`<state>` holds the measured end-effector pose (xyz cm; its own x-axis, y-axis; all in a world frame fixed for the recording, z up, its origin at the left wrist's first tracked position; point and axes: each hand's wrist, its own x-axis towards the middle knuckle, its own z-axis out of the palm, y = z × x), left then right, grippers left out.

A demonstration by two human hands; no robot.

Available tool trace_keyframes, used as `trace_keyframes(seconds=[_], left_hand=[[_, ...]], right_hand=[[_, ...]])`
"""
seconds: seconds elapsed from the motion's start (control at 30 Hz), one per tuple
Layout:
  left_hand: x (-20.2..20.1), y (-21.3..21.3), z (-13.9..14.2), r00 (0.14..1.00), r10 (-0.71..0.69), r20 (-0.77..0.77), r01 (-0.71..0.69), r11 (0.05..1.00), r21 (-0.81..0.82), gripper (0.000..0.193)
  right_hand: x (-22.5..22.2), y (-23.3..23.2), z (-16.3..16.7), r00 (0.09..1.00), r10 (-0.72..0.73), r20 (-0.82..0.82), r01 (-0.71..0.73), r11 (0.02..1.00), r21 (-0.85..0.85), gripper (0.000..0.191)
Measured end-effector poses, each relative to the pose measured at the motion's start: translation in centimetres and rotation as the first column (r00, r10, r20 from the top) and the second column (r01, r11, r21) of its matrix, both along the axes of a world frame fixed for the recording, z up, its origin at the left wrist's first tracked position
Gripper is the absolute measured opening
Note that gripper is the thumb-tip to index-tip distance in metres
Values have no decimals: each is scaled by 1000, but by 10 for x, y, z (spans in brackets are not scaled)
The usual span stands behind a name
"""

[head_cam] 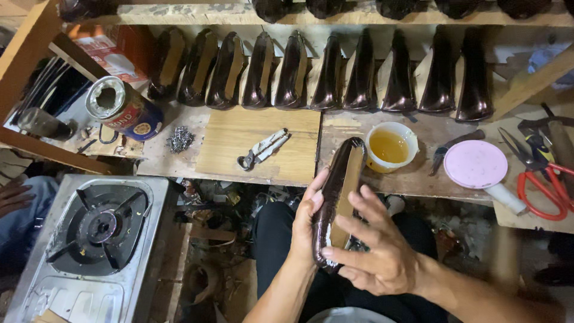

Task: The person repeatedly applies a yellowish liquid to the sole of a high-heeled shoe using their fingers. They dip their fingers into a small container of liquid and spread it along the shoe's sole, then place the shoe on a shelf and pick up another one to repeat the process.

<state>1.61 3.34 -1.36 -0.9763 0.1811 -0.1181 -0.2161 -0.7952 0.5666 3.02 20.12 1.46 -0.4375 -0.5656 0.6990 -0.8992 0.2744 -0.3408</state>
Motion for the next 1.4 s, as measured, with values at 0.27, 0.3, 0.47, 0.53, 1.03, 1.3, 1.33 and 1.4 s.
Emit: trace_keyframes(seconds=[0.27,0.3,0.47,0.53,1.03,1.3,1.33,1.4], left_hand=[[1,2,-1,998,-11,63,9,999,33,68],[1,1,-1,997,-11,72,8,999,37,67],[0,-1,0,994,-15,111,7,998,69,65],[0,-3,1,993,-23,112,22,1000,7,65],[2,-7,-7,969,-148,196,91,957,274,46],[1,-10,-16,968,-165,189,107,952,286,43],[1,-11,-16,967,-164,195,106,955,276,44],[0,-12,-14,966,-159,202,102,958,267,47]], right_hand=[[-2,-8,7,999,-18,36,18,1000,-10,31],[0,-7,8,1000,29,-2,-29,1000,-7,29],[-4,-8,10,1000,2,-27,-3,999,-38,28],[-8,-9,9,998,49,-32,-50,999,-16,33],[-14,-10,12,981,104,-163,-101,995,26,27],[-10,-12,5,974,148,-171,-147,989,18,26],[-10,-11,5,972,140,-187,-138,990,25,26],[-9,-9,5,965,167,-204,-161,986,46,25]])
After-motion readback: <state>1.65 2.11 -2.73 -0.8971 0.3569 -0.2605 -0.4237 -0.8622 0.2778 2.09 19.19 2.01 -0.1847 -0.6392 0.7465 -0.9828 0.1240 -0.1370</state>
